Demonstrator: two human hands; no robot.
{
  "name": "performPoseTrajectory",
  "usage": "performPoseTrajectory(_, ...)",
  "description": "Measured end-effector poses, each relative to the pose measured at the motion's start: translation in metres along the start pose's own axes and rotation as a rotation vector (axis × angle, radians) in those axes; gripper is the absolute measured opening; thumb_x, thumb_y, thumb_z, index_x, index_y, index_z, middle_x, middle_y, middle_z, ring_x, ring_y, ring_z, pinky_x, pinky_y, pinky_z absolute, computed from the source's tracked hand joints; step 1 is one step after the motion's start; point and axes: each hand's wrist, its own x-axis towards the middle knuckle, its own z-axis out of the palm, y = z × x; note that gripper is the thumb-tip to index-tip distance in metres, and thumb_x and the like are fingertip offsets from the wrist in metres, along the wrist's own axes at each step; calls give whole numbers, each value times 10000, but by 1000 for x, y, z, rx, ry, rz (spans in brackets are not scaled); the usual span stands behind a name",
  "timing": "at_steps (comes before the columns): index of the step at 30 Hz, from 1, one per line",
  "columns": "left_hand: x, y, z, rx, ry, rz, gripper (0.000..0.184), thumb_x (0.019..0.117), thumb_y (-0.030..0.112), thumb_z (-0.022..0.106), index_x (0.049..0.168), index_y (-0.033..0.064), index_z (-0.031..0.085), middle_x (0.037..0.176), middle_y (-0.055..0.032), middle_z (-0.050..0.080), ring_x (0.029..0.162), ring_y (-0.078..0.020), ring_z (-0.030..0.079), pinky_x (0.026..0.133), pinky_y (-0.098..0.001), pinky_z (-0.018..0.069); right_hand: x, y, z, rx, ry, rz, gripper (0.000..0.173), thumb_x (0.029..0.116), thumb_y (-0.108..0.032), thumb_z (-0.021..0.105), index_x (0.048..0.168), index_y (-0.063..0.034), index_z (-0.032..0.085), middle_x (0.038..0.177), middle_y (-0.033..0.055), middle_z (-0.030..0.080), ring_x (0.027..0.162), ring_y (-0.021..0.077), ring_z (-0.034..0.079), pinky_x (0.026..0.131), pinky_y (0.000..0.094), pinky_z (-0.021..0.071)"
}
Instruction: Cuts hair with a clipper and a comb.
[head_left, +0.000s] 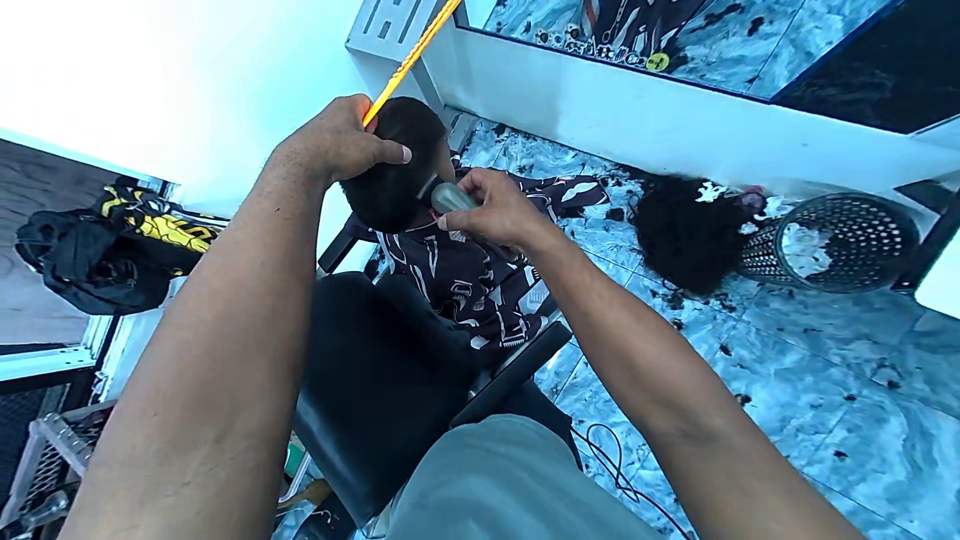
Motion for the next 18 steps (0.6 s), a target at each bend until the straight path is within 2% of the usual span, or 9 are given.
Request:
performPoseTrajectory(1,-1,0,0,-9,3,-1,463,844,353,843,991,55,521,867,-109,555,787,-228,555,719,-471,488,1,-1,-1,-1,-13,-3,528,756,-262,910,1143,-37,629,948,125,700,785,227,699,727,447,613)
performPoseTrajectory(3,-4,-1,0,-35,4,-6,450,843,323,844,992,47,522,869,-112,557,787,-226,556,722,-470,492,2,-1,-4,-145,-41,30,526,739,-268,913,1136,-50,646,972,132,697,861,270,689,778,523,586)
performPoseTrajectory(6,-5,0,-1,-58,-4,-6,443,850,304,843,1003,42,520,880,-109,558,792,-212,561,731,-453,500,8,3,-7,-329,-54,80,533,727,-321,905,1134,-81,658,977,130,703,902,309,691,781,589,568)
performPoseTrajectory(9,-7,-1,0,-77,-10,-10,437,850,298,841,999,51,513,882,-102,561,791,-197,564,730,-434,504,13,4,-11,-309,-60,61,529,724,-333,901,1112,-69,656,954,128,689,879,303,677,760,573,558)
performPoseTrajectory(12,-6,-4,-1,-84,-11,-2,438,842,304,845,986,59,512,873,-94,581,781,-182,589,719,-412,523,12,2,-12,-192,-73,26,514,725,-302,919,1088,-41,665,965,140,698,879,287,680,783,543,566)
performPoseTrajectory(15,-5,-5,-1,-95,-18,-3,441,839,289,850,993,59,506,884,-100,584,794,-188,592,729,-417,522,12,-1,-12,-230,-78,46,500,721,-312,913,1069,-52,666,928,134,685,846,295,670,743,563,557)
performPoseTrajectory(18,-3,-6,0,-119,-18,7,445,823,274,861,1007,58,519,895,-98,610,789,-180,621,731,-405,552,12,-2,-14,-112,-79,27,491,744,-298,911,1071,-28,663,912,139,700,772,262,690,710,494,593)
